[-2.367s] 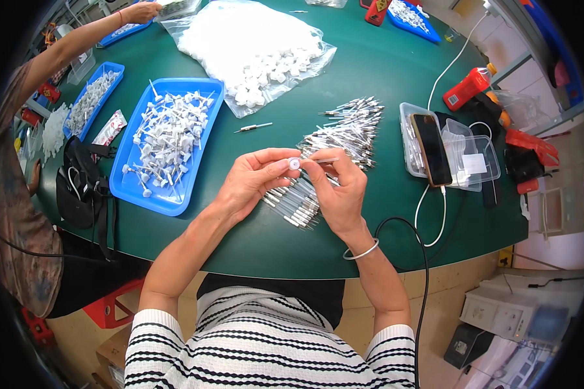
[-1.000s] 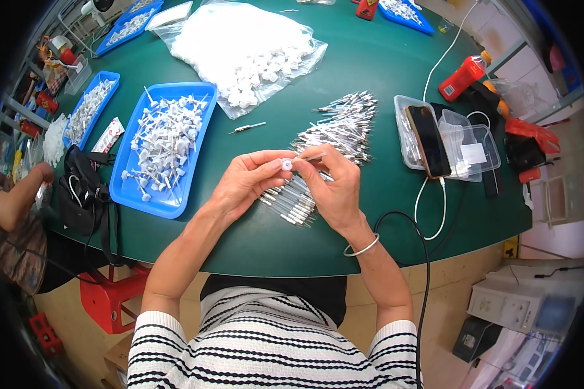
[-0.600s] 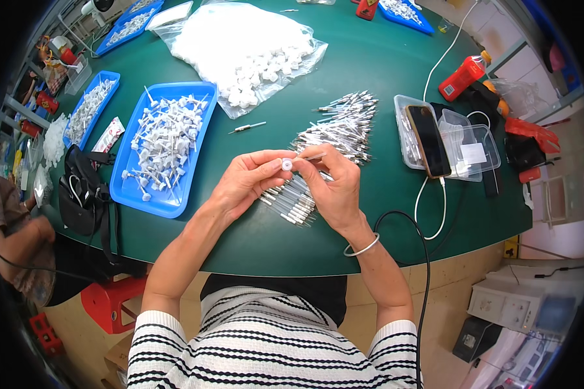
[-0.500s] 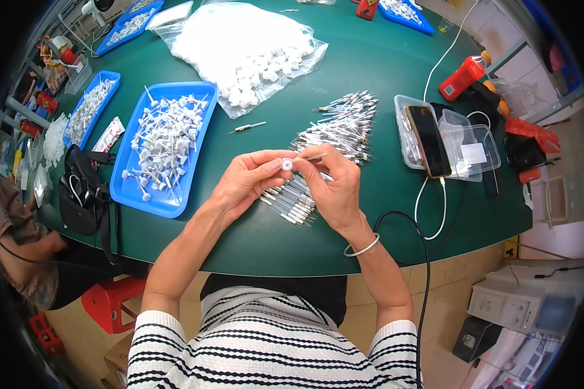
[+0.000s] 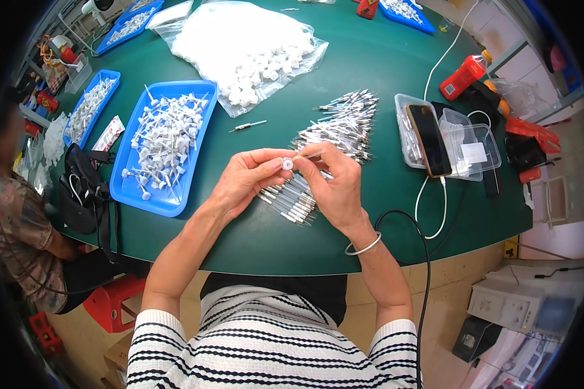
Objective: The person repeatedly picks up small white plastic caps and metal rods from a green table. They insert the caps onto the ends of the rods one by one and place the assembled units into a blue tray.
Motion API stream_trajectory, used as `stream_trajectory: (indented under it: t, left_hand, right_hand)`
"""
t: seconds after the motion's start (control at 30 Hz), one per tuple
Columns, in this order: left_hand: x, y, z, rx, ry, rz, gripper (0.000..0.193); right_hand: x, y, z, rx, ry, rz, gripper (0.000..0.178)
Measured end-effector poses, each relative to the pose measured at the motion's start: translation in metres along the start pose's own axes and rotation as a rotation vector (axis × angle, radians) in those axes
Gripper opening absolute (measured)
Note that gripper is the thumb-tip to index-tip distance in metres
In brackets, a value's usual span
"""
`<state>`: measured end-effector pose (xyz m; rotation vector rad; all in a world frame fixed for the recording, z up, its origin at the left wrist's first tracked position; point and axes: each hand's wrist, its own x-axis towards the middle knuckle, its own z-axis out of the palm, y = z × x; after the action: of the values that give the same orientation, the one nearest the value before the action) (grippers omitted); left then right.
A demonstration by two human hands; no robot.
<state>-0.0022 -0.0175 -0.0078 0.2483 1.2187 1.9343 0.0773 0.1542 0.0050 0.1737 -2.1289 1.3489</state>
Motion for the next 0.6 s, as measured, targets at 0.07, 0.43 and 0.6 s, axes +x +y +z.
stream_trajectory:
  t: [0.07,0.43,0.6]
  left_hand:
    - [-0.0001,0.0004,0.0003,-0.001,-0.006,-0.002,0.027]
    - [0.0001,-0.0006,-0.0007,0.073,0.009,0.003,0.027]
    - [0.0002,-0.0018,-0.0016,0.122,0.015,0.028,0.027]
  right_hand:
    - [0.0003,-0.0002,0.0001,-0.002,-0.003,0.001,0.013]
    - [0.0017,-0.0017,-0.0019,-0.041,-0.032,-0.018,0.011]
    - [0.0042,-0.0045,-0.0044,-0.058,-0.055,-0.033,0.01]
